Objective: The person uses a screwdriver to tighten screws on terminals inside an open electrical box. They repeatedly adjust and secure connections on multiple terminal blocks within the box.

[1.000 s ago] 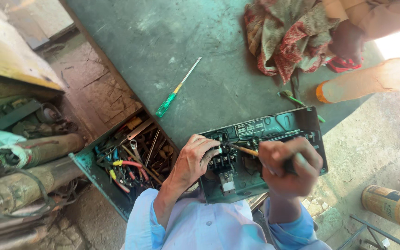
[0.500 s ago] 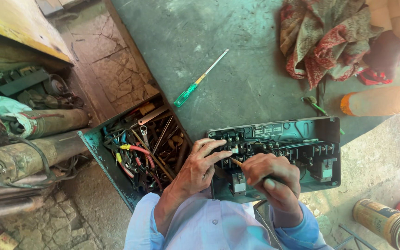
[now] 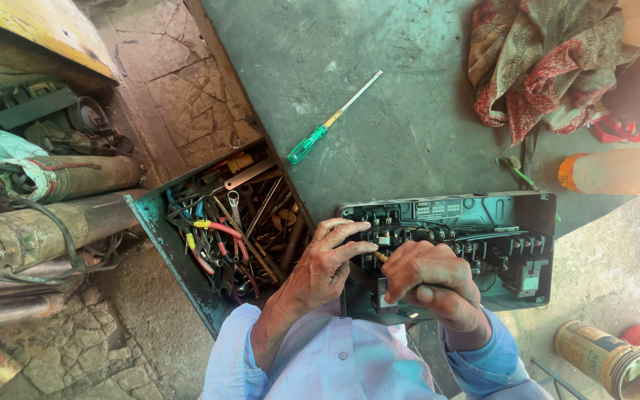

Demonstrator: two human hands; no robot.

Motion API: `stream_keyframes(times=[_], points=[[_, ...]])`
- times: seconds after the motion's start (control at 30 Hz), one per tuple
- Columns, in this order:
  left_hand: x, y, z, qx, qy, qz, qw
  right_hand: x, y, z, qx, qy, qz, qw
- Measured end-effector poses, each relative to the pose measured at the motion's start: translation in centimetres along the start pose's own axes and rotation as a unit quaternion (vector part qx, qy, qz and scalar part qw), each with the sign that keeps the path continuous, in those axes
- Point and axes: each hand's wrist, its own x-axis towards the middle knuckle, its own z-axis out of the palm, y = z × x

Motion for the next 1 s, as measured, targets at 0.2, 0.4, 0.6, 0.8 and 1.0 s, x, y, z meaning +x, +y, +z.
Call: stream_keyframes(times=[0.2, 0.4, 0.6, 0.8, 1.0], points=[[0.0, -0.1, 0.1, -0.008, 0.012, 0.004, 1.0, 2.0, -0.3, -1.1, 0.026, -0.189, 0.003, 0.982], [0.1, 0.3, -0.1, -0.037, 0.025, -0.01, 0.999, 2.4, 0.4, -1.0, 0.047, -0.189, 0.01, 0.981], [0.4, 0.4, 0.0, -0.044, 0.06, -0.004, 0.997, 2.9, 0.4, -1.1, 0.084, -0.242, 0.007, 0.967], [0.4, 0.4, 0.2, -0.046, 0.085, -0.003, 0.995, 2.7, 1.3, -1.0, 0.109, -0.236, -0.028, 0.965], [0.6, 0.6, 0.1, -0.052, 0.095, -0.027, 0.994, 1.7, 2.1, 0.0, 0.07, -0.133, -0.094, 0.984]])
